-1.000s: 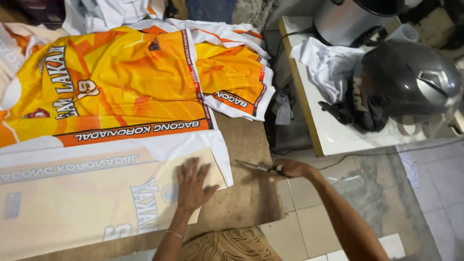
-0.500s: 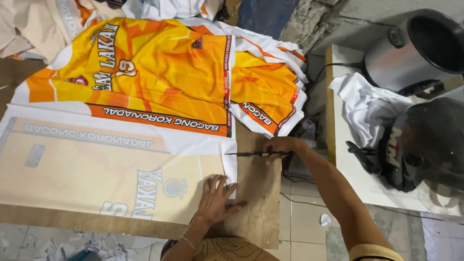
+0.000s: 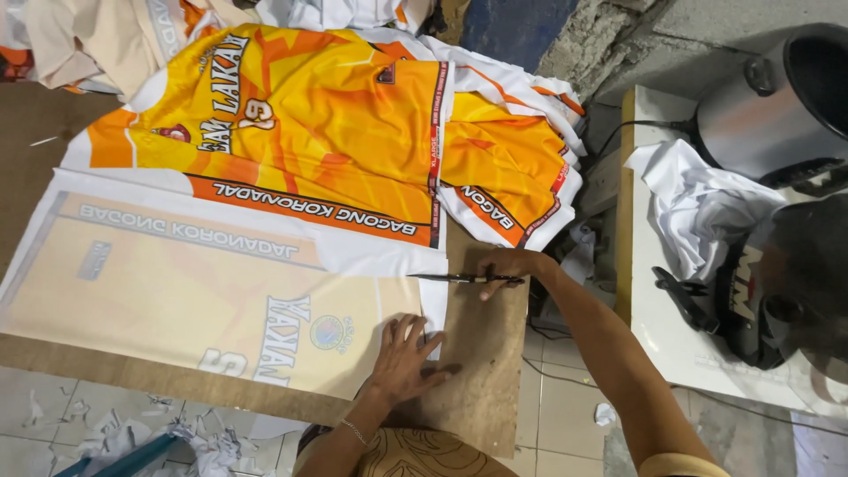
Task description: Cutting out printed jersey patterns from a large sheet of fabric using scissors on a workbench.
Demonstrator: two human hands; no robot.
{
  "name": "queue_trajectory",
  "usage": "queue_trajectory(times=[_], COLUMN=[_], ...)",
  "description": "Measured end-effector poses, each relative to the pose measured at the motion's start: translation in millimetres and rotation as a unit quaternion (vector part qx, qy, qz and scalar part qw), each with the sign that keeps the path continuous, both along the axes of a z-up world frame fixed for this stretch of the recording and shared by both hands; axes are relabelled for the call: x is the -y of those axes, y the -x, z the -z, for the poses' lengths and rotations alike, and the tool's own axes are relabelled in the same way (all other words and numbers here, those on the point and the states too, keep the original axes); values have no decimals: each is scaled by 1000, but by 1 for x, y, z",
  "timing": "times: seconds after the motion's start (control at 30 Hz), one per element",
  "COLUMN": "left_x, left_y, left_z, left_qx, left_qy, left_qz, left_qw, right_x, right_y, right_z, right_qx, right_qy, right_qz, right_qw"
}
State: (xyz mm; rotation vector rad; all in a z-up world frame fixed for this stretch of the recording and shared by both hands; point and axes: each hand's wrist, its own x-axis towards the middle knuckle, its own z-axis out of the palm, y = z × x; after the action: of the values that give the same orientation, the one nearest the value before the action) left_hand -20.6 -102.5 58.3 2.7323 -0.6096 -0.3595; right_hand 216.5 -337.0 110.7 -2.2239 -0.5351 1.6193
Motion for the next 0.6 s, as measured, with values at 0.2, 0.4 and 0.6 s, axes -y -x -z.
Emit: queue_trajectory(times=[0.2,0.4,0.6], left_x=[-3,-10,-12], left_y=[1,6,9], left_z=[-2,4,16], left_qx=[4,89,96], left_qy=[37,96,136], left_qz=[-3,-1,-8], left_qw=[999,991,986], right_x=[-39,-54,-81], right_y=[-8,-11,-11], right_z=[-1,-3,8], right_qx=[33,16,-24], right_qy=[42,-34,-12], right_qz=[-90,-84,-98], right_qw=[995,996,995])
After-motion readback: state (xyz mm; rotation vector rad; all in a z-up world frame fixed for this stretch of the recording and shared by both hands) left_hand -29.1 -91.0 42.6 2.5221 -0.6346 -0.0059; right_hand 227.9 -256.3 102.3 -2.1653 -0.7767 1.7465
